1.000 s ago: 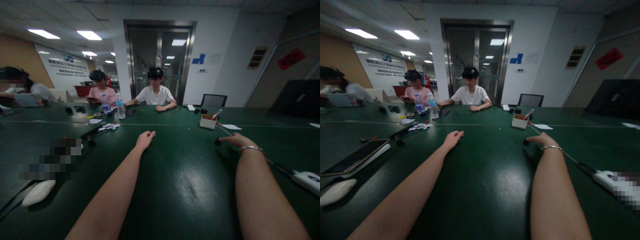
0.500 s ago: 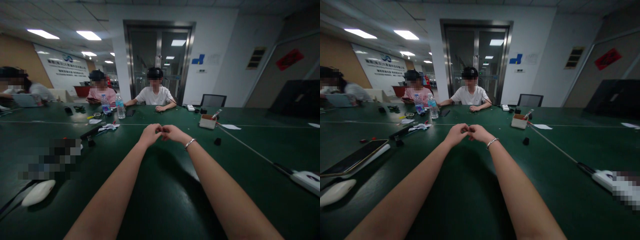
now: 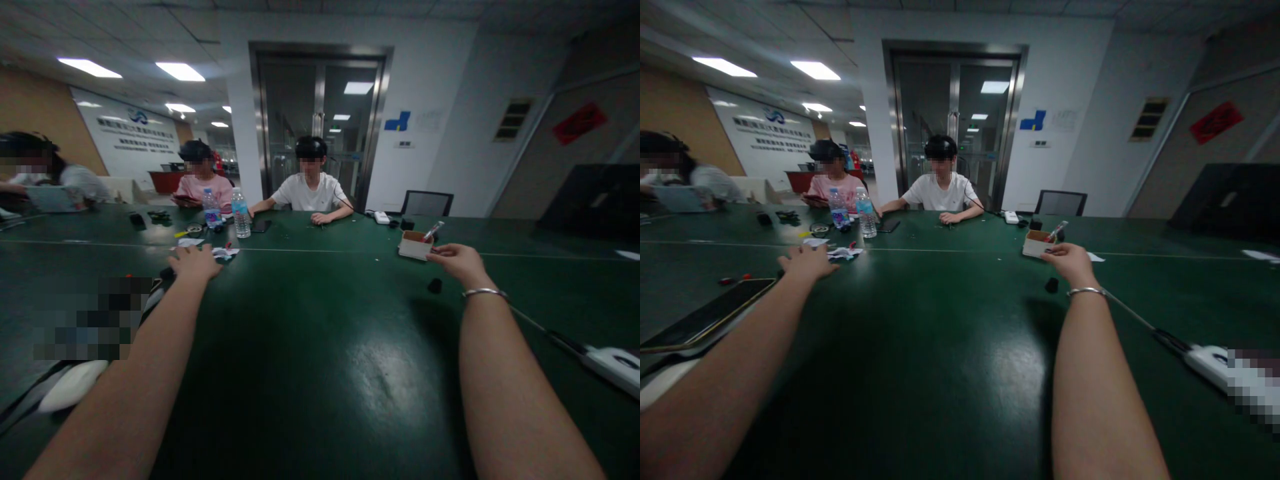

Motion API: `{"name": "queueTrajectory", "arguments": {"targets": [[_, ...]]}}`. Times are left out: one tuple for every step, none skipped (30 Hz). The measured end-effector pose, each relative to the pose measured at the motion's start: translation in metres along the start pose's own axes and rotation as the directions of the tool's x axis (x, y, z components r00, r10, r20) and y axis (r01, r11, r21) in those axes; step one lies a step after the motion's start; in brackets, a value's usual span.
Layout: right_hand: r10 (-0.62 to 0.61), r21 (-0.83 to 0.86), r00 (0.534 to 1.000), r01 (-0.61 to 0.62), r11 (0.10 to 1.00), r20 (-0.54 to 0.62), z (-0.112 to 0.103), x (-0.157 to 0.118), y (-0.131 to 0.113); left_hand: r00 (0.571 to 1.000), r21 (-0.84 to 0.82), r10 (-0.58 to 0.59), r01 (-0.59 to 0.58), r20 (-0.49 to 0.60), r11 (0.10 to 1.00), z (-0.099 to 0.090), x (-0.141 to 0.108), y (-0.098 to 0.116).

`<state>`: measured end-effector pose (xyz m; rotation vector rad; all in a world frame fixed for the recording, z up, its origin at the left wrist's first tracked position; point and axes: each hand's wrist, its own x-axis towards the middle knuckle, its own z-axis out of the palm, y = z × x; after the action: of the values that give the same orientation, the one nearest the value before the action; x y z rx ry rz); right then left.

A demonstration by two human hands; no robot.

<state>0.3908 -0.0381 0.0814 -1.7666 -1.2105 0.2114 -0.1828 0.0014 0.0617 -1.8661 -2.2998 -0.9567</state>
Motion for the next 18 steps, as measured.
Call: {"name": "queueTrajectory", "arguments": {"targets": [[0.067,-0.058,0.997,-0.069,0.996,-0.038,-0.009,0.003,0.016,0.999,-0.021,-0.016,0.017,0.048,1.000,-0.001,0.003,-0.019],[0.132,-0.093,0.991,-0.134,0.987,-0.028,-0.016,0.003,0.029,0.997,-0.004,-0.038,0.038,0.073,0.999,-0.001,0.005,-0.034],[0.178,-0.113,0.984,-0.178,0.977,-0.011,-0.019,0.002,0.039,0.993,0.066,-0.098,0.093,0.065,0.993,-0.001,0.006,-0.045],[0.219,-0.118,0.976,-0.217,0.969,0.006,-0.021,0.000,0.047,0.982,0.168,-0.179,0.167,0.059,0.971,-0.001,0.006,-0.052],[0.241,-0.112,0.970,-0.236,0.965,0.028,-0.020,-0.002,0.052,0.963,0.275,-0.259,0.232,0.068,0.933,-0.001,0.005,-0.055],[0.249,-0.099,0.968,-0.244,0.965,0.042,-0.018,-0.005,0.054,0.944,0.367,-0.318,0.266,0.088,0.892,-0.001,0.003,-0.056],[0.253,-0.087,0.966,-0.248,0.965,0.051,-0.015,-0.007,0.055,0.927,0.438,-0.356,0.274,0.117,0.856,-0.002,0.000,-0.053],[0.254,-0.081,0.966,-0.249,0.965,0.056,-0.012,-0.008,0.055,0.918,0.483,-0.369,0.258,0.148,0.836,-0.002,-0.004,-0.049],[0.257,-0.083,0.965,-0.252,0.964,0.054,-0.008,-0.008,0.055,0.919,0.507,-0.356,0.228,0.170,0.831,-0.003,-0.007,-0.044],[0.260,-0.092,0.964,-0.255,0.962,0.050,-0.004,-0.008,0.055,0.923,0.523,-0.342,0.207,0.175,0.827,-0.003,-0.011,-0.037],[0.261,-0.104,0.965,-0.255,0.961,0.042,0.000,-0.007,0.056,0.931,0.528,-0.321,0.187,0.173,0.828,-0.002,-0.014,-0.031],[0.257,-0.115,0.966,-0.251,0.961,0.035,0.003,-0.006,0.057,0.937,0.525,-0.300,0.166,0.181,0.835,0.000,-0.016,-0.024],[0.247,-0.123,0.969,-0.242,0.962,0.026,0.005,-0.005,0.059,0.938,0.515,-0.289,0.153,0.194,0.843,0.002,-0.018,-0.018],[0.234,-0.129,0.972,-0.230,0.964,0.016,0.008,-0.004,0.060,0.941,0.492,-0.258,0.122,0.218,0.862,0.006,-0.019,-0.011],[0.222,-0.138,0.975,-0.219,0.966,0.005,0.009,-0.004,0.062,0.943,0.470,-0.229,0.093,0.241,0.878,0.010,-0.021,-0.004],[0.212,-0.153,0.977,-0.210,0.966,-0.004,0.010,-0.003,0.063,0.947,0.448,-0.194,0.062,0.255,0.892,0.015,-0.022,0.003],[0.205,-0.170,0.979,-0.204,0.964,-0.011,0.011,-0.004,0.063,0.953,0.424,-0.153,0.030,0.260,0.905,0.021,-0.024,0.011],[0.203,-0.191,0.979,-0.201,0.961,-0.012,0.010,-0.004,0.063,0.962,0.387,-0.094,-0.013,0.256,0.922,0.028,-0.026,0.020]]}}
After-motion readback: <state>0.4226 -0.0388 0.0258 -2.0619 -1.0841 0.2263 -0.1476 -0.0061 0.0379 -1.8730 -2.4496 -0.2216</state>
